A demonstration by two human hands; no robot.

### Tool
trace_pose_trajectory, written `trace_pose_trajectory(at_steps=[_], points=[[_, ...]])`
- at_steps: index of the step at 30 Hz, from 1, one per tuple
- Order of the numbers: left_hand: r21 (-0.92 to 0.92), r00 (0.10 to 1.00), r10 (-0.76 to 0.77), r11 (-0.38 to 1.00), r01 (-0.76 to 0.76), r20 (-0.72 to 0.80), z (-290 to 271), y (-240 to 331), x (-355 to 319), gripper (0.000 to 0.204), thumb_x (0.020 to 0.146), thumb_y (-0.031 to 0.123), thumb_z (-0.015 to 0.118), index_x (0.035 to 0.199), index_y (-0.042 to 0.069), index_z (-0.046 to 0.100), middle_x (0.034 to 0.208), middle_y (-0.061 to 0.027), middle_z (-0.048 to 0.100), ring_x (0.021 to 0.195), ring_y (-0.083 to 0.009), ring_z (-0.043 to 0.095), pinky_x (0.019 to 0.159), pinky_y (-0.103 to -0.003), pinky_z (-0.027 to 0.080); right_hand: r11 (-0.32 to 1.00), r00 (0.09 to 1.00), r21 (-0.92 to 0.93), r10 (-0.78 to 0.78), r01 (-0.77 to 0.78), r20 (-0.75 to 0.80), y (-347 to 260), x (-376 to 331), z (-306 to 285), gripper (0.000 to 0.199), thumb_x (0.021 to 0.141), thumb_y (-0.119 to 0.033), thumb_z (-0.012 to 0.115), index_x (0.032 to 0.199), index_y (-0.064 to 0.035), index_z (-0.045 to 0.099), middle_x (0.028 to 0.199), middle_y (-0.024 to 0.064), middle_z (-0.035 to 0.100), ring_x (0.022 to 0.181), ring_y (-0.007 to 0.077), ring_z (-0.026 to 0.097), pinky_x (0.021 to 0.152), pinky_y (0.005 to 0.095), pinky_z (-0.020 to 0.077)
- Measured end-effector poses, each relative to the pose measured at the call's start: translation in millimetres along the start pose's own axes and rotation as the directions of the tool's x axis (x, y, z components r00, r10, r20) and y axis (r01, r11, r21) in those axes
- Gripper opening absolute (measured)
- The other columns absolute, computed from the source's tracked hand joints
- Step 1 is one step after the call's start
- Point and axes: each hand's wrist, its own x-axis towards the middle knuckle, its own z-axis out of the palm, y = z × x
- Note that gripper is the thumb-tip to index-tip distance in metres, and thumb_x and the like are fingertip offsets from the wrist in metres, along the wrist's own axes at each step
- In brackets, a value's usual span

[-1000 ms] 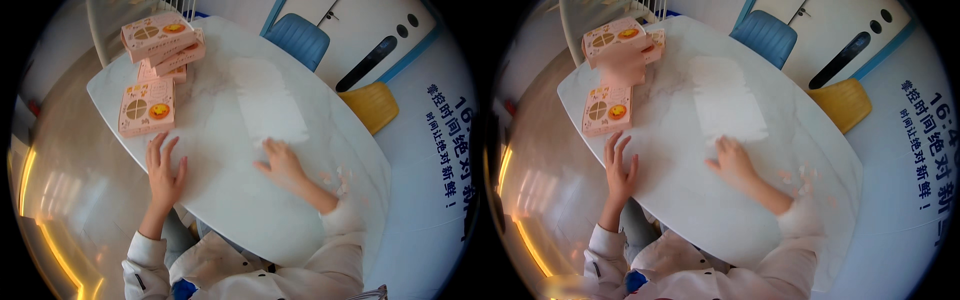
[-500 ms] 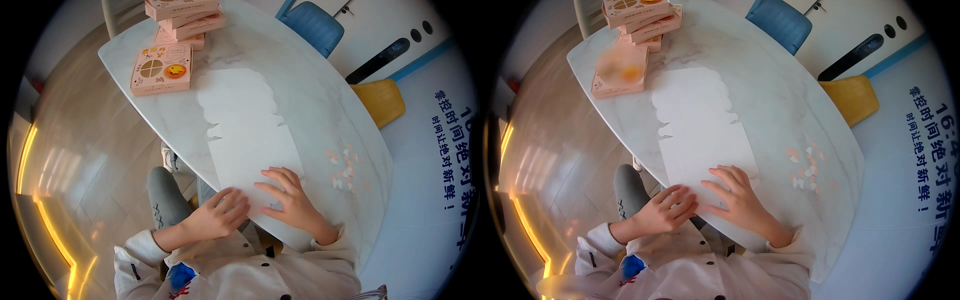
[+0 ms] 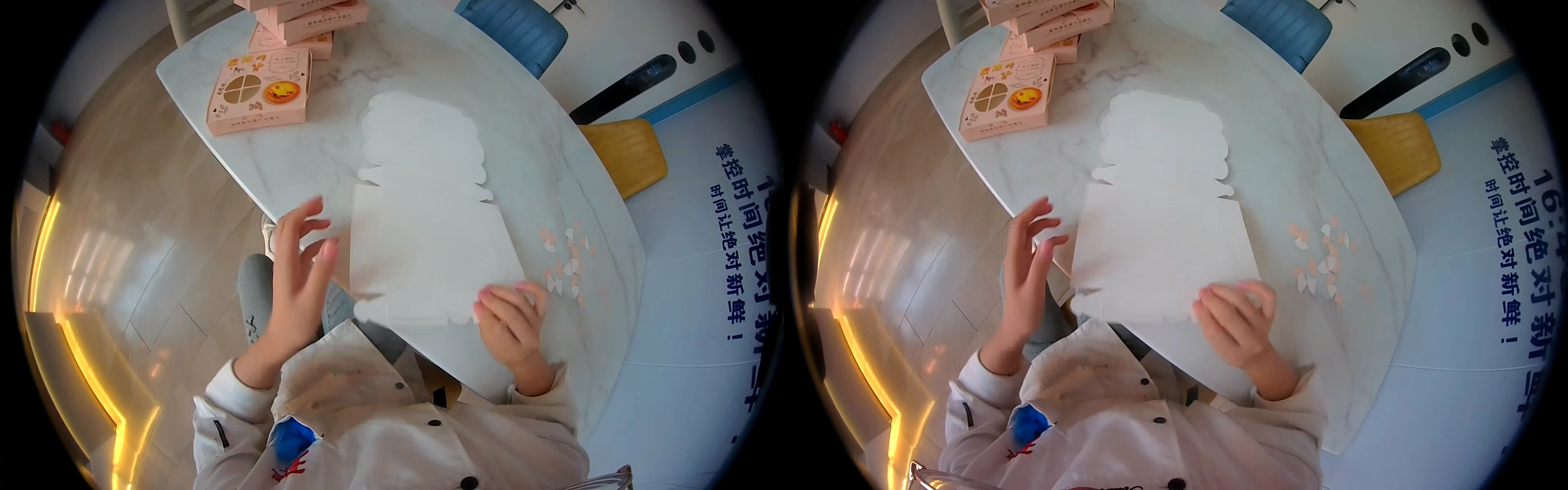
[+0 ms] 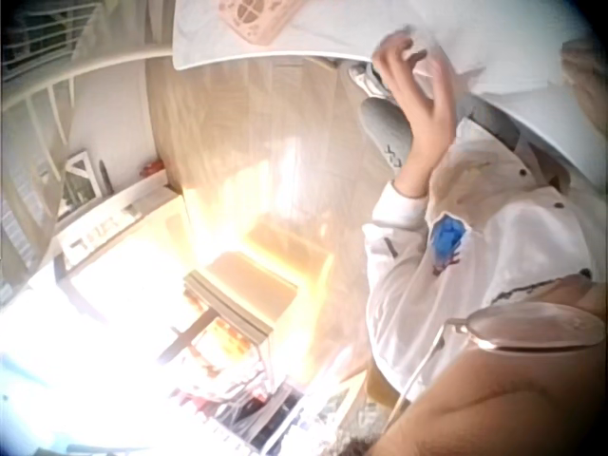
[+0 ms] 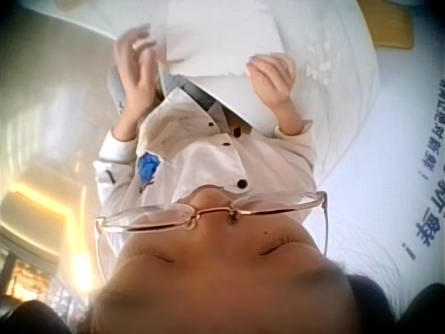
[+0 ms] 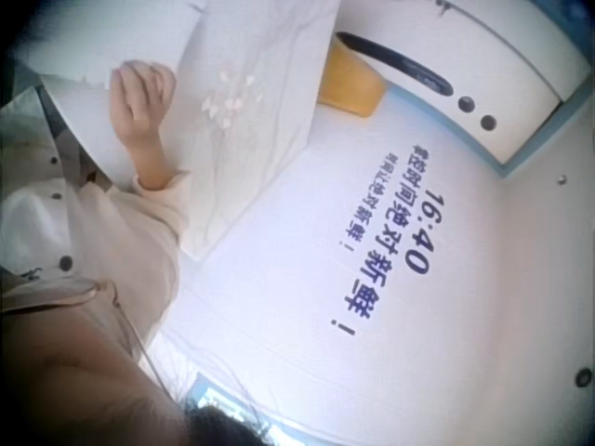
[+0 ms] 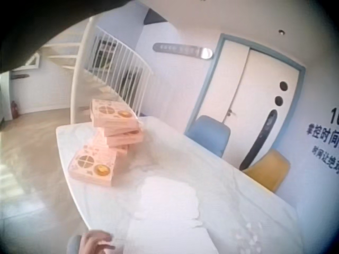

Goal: The person assembles flat-packed cardboard boxes by folding along pre-scored lines and securing the flaps with adhesive strips. They complete one box and place it on a stack, then begin assembling a second box in the same manner.

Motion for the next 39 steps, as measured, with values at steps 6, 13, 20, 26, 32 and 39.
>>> trace_pose_trajectory(at_steps=[6,13,20,26,32,39], points=[[-0.234,0.787,-0.46,0.781,0.578,0.41,26,16,57,0.064,0.097,0.008,0.057,0.152,0.002,0.025,0.11,-0.0066,0.066,0.094,-0.0114,0.06,0.082,-0.023,0.047,0.99,0.987,-0.022,-0.136,0.139,0.088,-13,-30,-10,0.014,0.087,-0.022,0.068,0.079,-0.0145,0.06,0.104,0.0026,0.069,0.098,0.0166,0.063,0.102,0.042,0.0319],[-0.312,0.841,-0.281,0.836,0.451,0.462,28,-8,77,0.028,0.096,0.004,0.057,0.125,0.004,0.056,0.097,0.0009,0.069,0.081,-0.0037,0.061,0.071,-0.019,0.047,0.519,0.598,0.579,0.799,-0.629,-0.067,45,-12,24,0.037,0.09,-0.022,0.067,0.124,-0.0094,0.063,0.129,0.0129,0.059,0.119,0.0229,0.056,0.111,0.0505,0.0292],[-0.128,0.652,-0.333,0.823,0.553,0.681,6,10,62,0.051,0.095,0.021,0.063,0.138,0.0,0.048,0.115,-0.0034,0.062,0.102,-0.0107,0.06,0.086,-0.027,0.051,-0.384,0.248,0.521,0.57,-0.762,0.783,98,-10,11,0.034,0.089,-0.008,0.067,0.122,-0.0037,0.063,0.106,0.0057,0.068,0.095,0.0139,0.065,0.079,0.0347,0.0574],[-0.164,0.722,-0.562,0.732,0.661,0.403,40,14,97,0.059,0.092,0.024,0.068,0.136,-0.007,0.044,0.12,-0.0129,0.061,0.108,-0.0205,0.061,0.093,-0.034,0.05,-0.3,0.293,0.422,0.393,-0.856,0.872,90,-15,23,0.037,0.088,-0.001,0.064,0.125,-0.0016,0.059,0.104,0.0041,0.07,0.088,0.0119,0.067,0.072,0.0296,0.0576],[-0.204,0.711,-0.529,0.717,0.666,0.462,64,-5,110,0.047,0.093,0.017,0.067,0.129,-0.007,0.048,0.117,-0.0157,0.064,0.103,-0.0235,0.066,0.085,-0.036,0.057,0.056,0.382,0.461,0.651,-0.886,0.656,88,-11,33,0.053,0.088,-0.006,0.067,0.137,-0.0027,0.047,0.109,0.0065,0.064,0.093,0.0156,0.064,0.076,0.0296,0.0554],[-0.169,0.742,-0.54,0.752,0.638,0.397,74,-26,113,0.05,0.091,0.022,0.071,0.126,-0.006,0.049,0.108,-0.0142,0.064,0.096,-0.0232,0.067,0.08,-0.037,0.058,0.746,0.741,0.206,0.509,-0.633,0.437,80,60,36,0.059,0.08,-0.015,0.077,0.132,-0.0093,0.049,0.108,0.0101,0.057,0.097,0.0253,0.061,0.077,0.0361,0.0523]])
